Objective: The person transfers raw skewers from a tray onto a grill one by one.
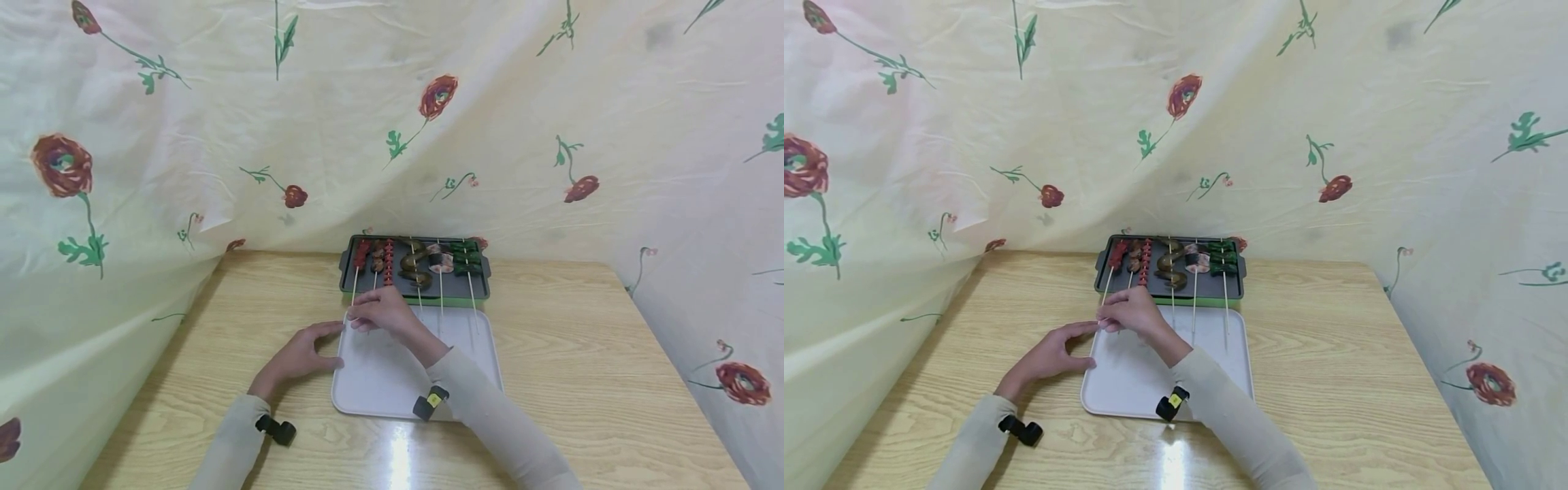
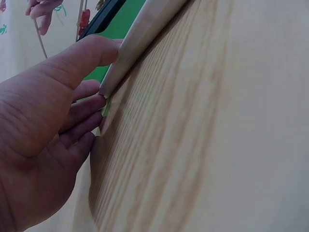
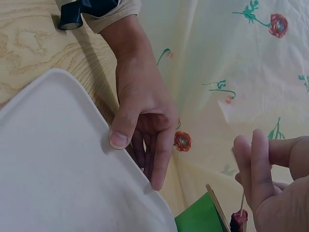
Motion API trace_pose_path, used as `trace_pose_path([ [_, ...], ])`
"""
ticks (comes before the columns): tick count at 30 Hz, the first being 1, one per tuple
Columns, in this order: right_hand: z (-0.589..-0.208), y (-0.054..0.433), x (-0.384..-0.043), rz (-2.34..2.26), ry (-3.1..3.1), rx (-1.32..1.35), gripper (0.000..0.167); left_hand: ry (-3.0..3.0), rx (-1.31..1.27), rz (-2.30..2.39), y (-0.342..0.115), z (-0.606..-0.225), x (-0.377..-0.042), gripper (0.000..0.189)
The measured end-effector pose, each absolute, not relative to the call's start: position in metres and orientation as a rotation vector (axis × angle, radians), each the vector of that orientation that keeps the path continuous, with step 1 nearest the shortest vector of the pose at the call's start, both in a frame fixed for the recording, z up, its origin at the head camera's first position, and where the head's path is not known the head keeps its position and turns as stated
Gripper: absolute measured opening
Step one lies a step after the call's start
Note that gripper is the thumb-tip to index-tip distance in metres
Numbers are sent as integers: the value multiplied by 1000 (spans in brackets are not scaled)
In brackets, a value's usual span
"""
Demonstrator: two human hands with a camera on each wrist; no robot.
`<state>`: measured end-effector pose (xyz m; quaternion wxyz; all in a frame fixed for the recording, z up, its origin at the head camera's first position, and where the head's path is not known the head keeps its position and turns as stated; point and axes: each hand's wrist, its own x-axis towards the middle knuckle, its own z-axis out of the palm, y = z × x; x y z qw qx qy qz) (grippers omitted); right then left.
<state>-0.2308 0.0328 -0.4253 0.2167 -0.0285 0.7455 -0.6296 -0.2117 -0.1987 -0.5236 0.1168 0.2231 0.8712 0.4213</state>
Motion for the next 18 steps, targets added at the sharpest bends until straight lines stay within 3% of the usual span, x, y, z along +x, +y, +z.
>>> trace_pose_path([
  [18,-432,44,-218,-1684,2038,-122,38,2542,615,1234,-200,-524,-212,72],
])
